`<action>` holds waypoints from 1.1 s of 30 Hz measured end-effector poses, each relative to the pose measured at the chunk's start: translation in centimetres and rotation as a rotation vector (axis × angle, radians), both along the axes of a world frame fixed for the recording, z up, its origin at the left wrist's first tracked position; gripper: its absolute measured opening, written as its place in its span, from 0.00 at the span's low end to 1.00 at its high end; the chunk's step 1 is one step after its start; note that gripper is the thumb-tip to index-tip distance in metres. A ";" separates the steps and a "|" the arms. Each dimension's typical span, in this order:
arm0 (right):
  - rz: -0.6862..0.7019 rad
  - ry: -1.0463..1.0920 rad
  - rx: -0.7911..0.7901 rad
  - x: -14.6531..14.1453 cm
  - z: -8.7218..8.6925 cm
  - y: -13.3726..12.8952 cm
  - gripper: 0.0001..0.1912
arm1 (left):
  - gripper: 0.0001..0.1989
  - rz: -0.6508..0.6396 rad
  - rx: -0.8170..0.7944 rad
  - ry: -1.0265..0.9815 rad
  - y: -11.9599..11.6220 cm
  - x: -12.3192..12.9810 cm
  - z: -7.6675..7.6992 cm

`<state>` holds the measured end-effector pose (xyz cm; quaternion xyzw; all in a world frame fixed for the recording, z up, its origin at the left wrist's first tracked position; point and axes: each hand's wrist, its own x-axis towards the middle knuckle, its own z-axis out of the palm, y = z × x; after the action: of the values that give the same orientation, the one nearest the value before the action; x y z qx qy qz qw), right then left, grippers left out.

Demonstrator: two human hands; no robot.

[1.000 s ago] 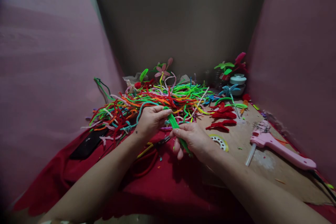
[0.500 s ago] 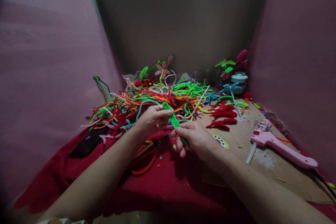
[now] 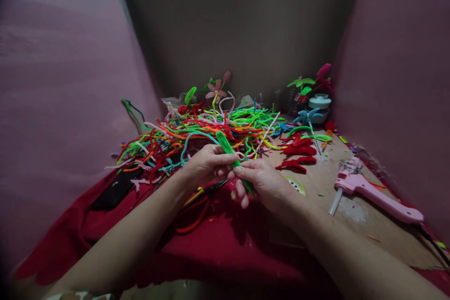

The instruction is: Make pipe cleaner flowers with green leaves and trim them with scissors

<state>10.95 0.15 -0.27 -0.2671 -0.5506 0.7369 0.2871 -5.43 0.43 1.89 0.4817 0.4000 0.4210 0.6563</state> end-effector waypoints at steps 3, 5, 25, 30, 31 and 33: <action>0.012 0.010 -0.024 0.0 0.0 0.0 0.11 | 0.12 0.009 0.027 0.011 -0.1 0.1 0.0; -0.008 -0.013 -0.024 -0.1 0.1 0.0 0.12 | 0.13 0.034 0.037 0.046 -0.2 0.2 0.0; -0.148 -0.030 -0.019 0.0 0.1 0.9 0.09 | 0.13 0.259 0.134 0.071 0.1 0.3 0.2; -0.137 -0.029 0.014 0.0 -0.2 1.1 0.10 | 0.14 0.276 0.022 0.004 0.2 0.4 -0.4; -0.141 -0.031 0.021 0.0 -0.1 1.1 0.10 | 0.14 0.270 0.015 -0.018 0.3 0.4 -0.5; -0.154 -0.035 0.040 0.0 0.0 1.0 0.11 | 0.13 0.232 0.021 -0.053 0.3 0.4 -0.7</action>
<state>10.95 1.19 -0.32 -0.3156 -0.5480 0.6966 0.3388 -5.01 0.75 1.23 0.4276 0.4311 0.5107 0.6087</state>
